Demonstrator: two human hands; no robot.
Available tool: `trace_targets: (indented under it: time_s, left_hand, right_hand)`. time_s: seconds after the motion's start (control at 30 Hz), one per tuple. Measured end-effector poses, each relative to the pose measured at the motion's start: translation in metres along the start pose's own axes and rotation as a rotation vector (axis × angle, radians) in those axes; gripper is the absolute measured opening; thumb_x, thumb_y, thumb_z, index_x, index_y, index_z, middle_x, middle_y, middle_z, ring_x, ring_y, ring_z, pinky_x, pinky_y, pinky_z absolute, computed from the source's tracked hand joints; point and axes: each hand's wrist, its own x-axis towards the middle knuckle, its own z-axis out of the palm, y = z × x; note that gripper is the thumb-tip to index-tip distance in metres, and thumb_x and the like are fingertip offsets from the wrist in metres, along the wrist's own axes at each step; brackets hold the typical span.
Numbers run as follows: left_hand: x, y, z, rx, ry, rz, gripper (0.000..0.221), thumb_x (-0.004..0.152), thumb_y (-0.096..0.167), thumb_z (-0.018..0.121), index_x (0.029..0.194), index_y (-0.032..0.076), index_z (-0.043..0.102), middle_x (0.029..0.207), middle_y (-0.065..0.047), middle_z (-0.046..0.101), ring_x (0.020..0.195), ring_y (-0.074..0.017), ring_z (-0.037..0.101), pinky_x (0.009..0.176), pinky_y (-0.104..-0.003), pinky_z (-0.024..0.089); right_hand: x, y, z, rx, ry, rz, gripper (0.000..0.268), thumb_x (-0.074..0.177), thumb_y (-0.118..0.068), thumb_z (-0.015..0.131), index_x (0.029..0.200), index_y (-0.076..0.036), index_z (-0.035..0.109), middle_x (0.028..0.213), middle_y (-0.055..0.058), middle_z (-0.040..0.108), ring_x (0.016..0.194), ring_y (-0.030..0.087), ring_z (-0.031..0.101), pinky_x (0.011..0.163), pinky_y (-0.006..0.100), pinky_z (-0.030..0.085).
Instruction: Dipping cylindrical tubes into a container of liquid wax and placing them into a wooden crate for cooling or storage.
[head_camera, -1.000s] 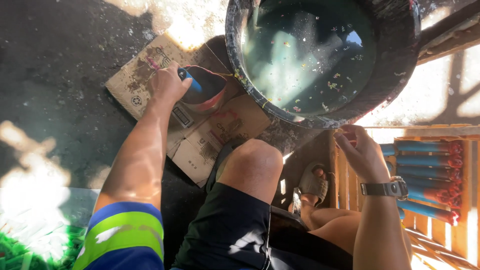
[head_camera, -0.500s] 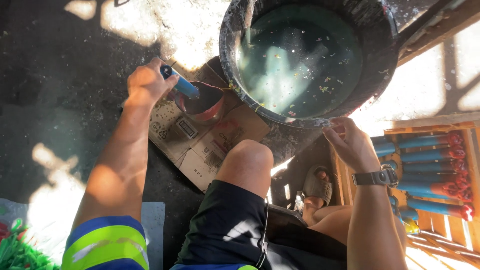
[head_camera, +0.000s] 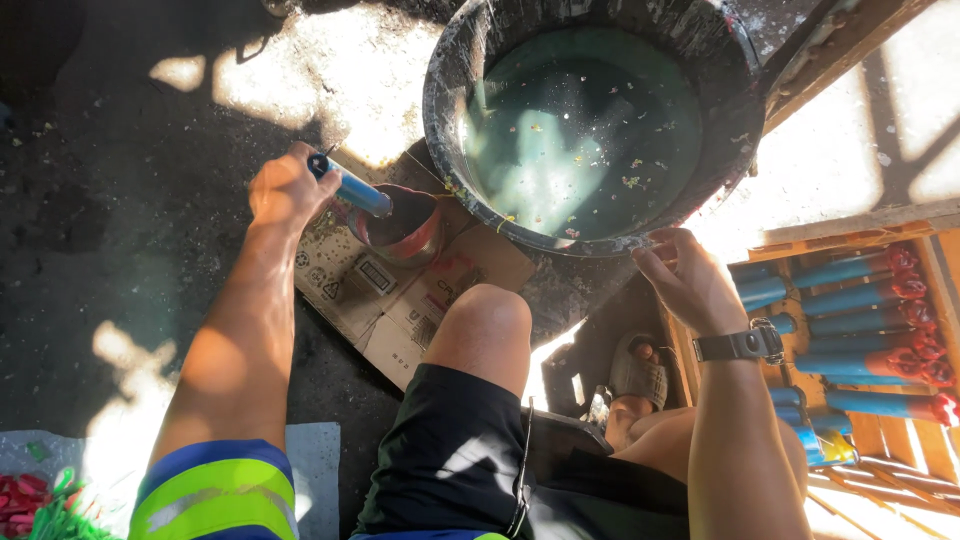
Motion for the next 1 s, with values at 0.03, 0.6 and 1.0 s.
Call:
trace_targets:
  time_s: [0.03,0.6,1.0]
  left_hand:
    - [-0.001,0.001,-0.001,0.002,0.003,0.001,0.039,0.078,0.045,0.052,0.107,0.019,0.053,0.090,-0.013,0.064,0.092,-0.0311,0.059,0.076,-0.042,0.045]
    - [0.011,-0.018,0.025,-0.043,0.012,-0.167,0.040,0.075,0.045,0.054,0.108,0.023,0.053,0.094,-0.011,0.063,0.094,-0.0307,0.057,0.078,-0.042,0.045]
    - [-0.004,0.002,-0.027,-0.144,0.113,-0.064,0.041,0.074,0.046,0.055,0.103,0.018,0.057,0.087,-0.013,0.063,0.092,-0.0342,0.057,0.078,-0.045,0.044]
  right_hand:
    - [0.000,0.000,-0.001,0.003,0.002,-0.002,0.050,0.083,-0.038,0.051,0.117,-0.002,0.047,0.099,0.023,0.058,0.098,0.039,0.054,0.079,0.052,0.044]
    - [0.002,0.002,-0.002,-0.004,-0.021,0.014,0.052,0.083,-0.040,0.051,0.117,-0.002,0.046,0.100,0.023,0.057,0.100,0.038,0.053,0.080,0.053,0.043]
    - [-0.006,-0.009,-0.003,-0.047,0.000,0.003,0.048,0.084,-0.037,0.050,0.117,-0.003,0.047,0.096,0.020,0.059,0.097,0.036,0.055,0.078,0.050,0.045]
